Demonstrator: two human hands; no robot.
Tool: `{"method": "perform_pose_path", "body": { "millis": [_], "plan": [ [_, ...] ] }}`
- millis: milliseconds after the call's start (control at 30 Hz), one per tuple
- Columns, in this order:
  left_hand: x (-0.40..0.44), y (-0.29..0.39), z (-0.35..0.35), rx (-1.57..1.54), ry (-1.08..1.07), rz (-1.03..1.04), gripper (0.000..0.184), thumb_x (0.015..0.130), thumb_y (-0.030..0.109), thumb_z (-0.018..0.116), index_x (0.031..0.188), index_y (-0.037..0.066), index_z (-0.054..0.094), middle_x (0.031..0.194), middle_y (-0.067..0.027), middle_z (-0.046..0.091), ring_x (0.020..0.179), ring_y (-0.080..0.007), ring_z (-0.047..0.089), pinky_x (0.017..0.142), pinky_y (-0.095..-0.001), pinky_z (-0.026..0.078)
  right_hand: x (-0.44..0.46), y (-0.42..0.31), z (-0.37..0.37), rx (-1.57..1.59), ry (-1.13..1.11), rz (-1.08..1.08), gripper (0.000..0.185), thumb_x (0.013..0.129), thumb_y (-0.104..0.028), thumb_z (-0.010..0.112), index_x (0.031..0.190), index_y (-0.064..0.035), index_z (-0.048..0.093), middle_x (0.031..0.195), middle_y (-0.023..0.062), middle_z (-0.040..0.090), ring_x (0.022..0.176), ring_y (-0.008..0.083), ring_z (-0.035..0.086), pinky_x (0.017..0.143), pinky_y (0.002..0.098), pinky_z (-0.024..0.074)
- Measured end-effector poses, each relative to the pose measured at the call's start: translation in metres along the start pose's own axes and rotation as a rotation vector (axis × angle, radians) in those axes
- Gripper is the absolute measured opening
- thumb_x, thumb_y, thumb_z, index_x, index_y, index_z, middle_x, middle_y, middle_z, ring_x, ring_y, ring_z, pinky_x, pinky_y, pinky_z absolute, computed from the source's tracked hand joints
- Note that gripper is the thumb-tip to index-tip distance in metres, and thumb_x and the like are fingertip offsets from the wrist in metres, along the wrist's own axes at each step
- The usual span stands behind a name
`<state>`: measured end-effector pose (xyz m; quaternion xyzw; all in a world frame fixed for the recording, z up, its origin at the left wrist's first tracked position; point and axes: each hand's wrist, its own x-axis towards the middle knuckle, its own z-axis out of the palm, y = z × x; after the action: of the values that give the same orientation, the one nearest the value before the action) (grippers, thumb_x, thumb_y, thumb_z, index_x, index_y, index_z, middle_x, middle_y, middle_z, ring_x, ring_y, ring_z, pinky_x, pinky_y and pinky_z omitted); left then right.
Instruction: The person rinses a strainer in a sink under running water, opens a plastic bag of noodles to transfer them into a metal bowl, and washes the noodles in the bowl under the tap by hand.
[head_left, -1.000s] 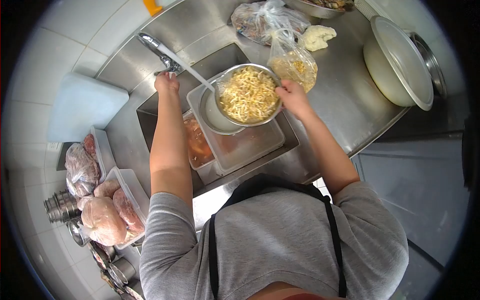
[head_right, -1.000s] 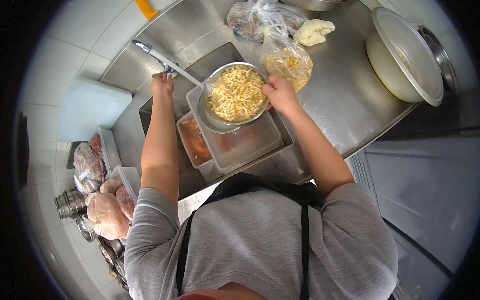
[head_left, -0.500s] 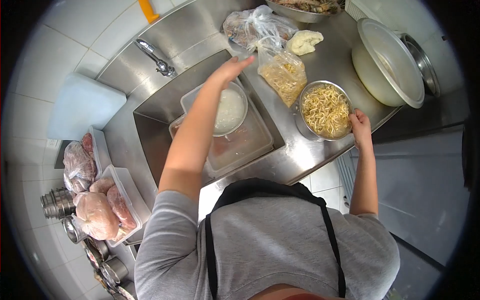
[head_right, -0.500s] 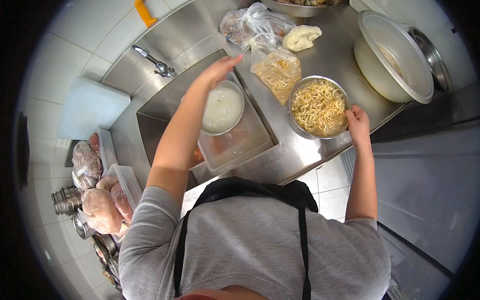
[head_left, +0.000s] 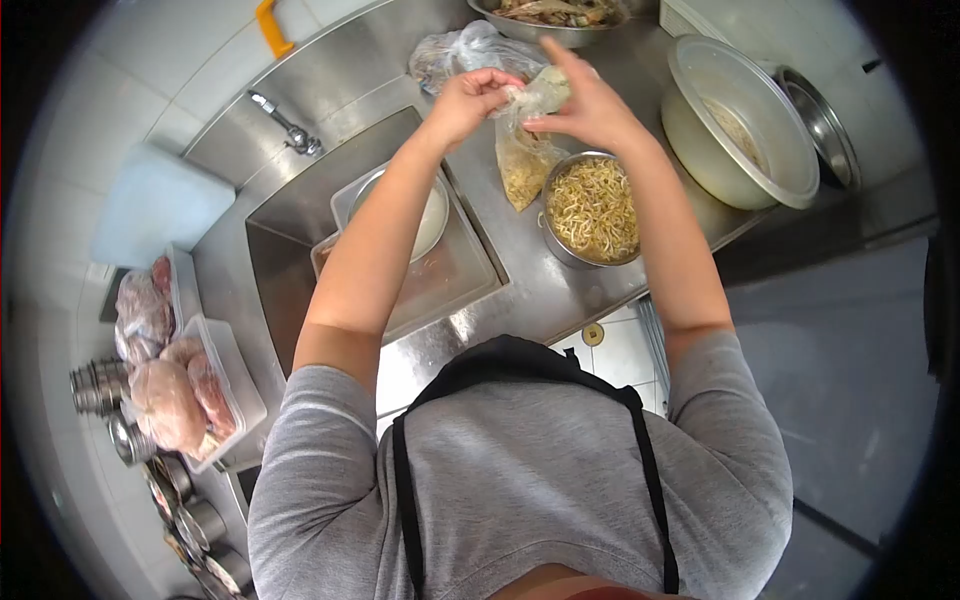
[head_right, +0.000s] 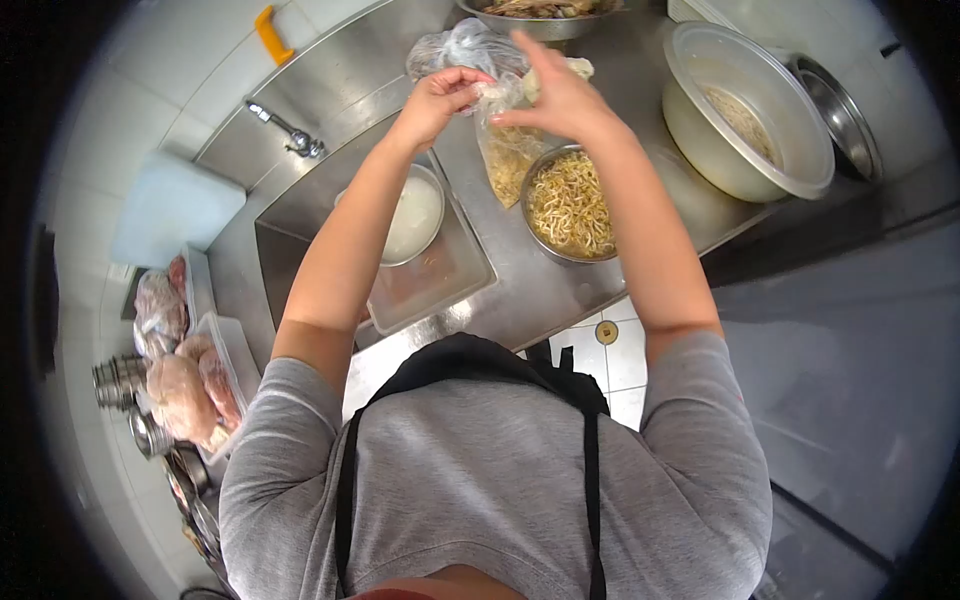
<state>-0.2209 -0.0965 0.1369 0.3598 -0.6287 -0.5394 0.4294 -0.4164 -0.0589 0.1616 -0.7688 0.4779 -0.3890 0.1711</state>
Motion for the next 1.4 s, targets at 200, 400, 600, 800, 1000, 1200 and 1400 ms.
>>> {"method": "perform_pose_path", "body": {
  "millis": [200, 400, 600, 800, 1000, 1200, 1400],
  "plan": [
    [-0.061, -0.007, -0.02, -0.14, 0.333, -0.015, 0.037, 0.081, 0.012, 0.062, 0.115, 0.006, 0.051, 0.105, -0.0043, 0.058, 0.093, -0.0108, 0.054, 0.077, -0.0234, 0.042, 0.045, -0.049, 0.054, -0.037, -0.28, -0.254, 0.025, 0.076, -0.013, 0.064, 0.101, -0.0102, 0.059, 0.075, 0.0113, 0.064, 0.067, 0.0171, 0.062, 0.061, 0.0308, 0.0484],
    [-0.138, -0.032, -0.023, 0.174, 0.184, -0.045, 0.063, 0.074, 0.027, 0.072, 0.123, 0.003, 0.04, 0.116, -0.0069, 0.052, 0.103, -0.0173, 0.051, 0.086, -0.0313, 0.042, 0.038, -0.122, 0.071, 0.218, -0.6, -0.368, 0.009, 0.075, -0.005, 0.057, 0.083, -0.0059, 0.061, 0.066, 0.0076, 0.061, 0.058, 0.0149, 0.061, 0.056, 0.0299, 0.0474],
    [-0.166, -0.037, -0.042, 0.022, 0.631, 0.022, 0.033, 0.082, 0.016, 0.058, 0.112, 0.004, 0.05, 0.096, -0.0066, 0.061, 0.083, -0.0147, 0.057, 0.072, -0.029, 0.046, 0.033, -0.161, 0.114, 0.172, -0.562, -0.413, 0.019, 0.068, -0.002, 0.06, 0.084, -0.0104, 0.064, 0.072, 0.0098, 0.064, 0.068, 0.024, 0.063, 0.065, 0.0345, 0.0489],
    [-0.202, -0.021, -0.077, -0.25, 0.316, -0.022, 0.015, 0.089, 0.012, 0.049, 0.103, 0.007, 0.051, 0.09, -0.0023, 0.06, 0.081, -0.0093, 0.053, 0.076, -0.0223, 0.041, 0.05, -0.139, 0.12, 0.181, -0.422, -0.402, 0.017, 0.072, -0.006, 0.061, 0.089, -0.0084, 0.064, 0.074, 0.0088, 0.065, 0.068, 0.0205, 0.064, 0.063, 0.0308, 0.0494],
    [-0.224, 0.018, -0.086, 0.096, 0.126, -0.224, 0.025, 0.089, 0.021, 0.055, 0.107, 0.005, 0.056, 0.093, 0.0025, 0.06, 0.079, -0.0054, 0.053, 0.075, -0.0225, 0.044, 0.044, -0.109, 0.113, 0.281, -0.58, -0.196, 0.016, 0.084, -0.019, 0.06, 0.09, -0.0048, 0.063, 0.071, 0.0039, 0.063, 0.057, 0.0089, 0.059, 0.051, 0.0221, 0.0459],
    [-0.217, 0.021, -0.11, -0.283, 0.156, -0.211, 0.019, 0.089, 0.021, 0.055, 0.099, 0.005, 0.058, 0.089, 0.0017, 0.06, 0.075, -0.0101, 0.056, 0.07, -0.0262, 0.047, -0.003, -0.054, 0.209, 1.089, -0.711, 0.296, 0.023, 0.085, -0.028, 0.058, 0.103, -0.0125, 0.06, 0.089, 0.0009, 0.063, 0.081, 0.006, 0.057, 0.067, 0.0236, 0.0461],
    [-0.192, -0.014, -0.096, -0.345, 0.986, -0.136, 0.019, 0.087, 0.023, 0.057, 0.091, 0.005, 0.059, 0.089, -0.0038, 0.061, 0.082, -0.0134, 0.056, 0.067, -0.0289, 0.045, -0.072, -0.101, 0.287, 1.537, -0.71, 0.794, 0.025, 0.089, -0.035, 0.052, 0.092, -0.0112, 0.057, 0.079, -0.0013, 0.056, 0.068, 0.0065, 0.052, 0.061, 0.0212, 0.0449]
  ]
}}
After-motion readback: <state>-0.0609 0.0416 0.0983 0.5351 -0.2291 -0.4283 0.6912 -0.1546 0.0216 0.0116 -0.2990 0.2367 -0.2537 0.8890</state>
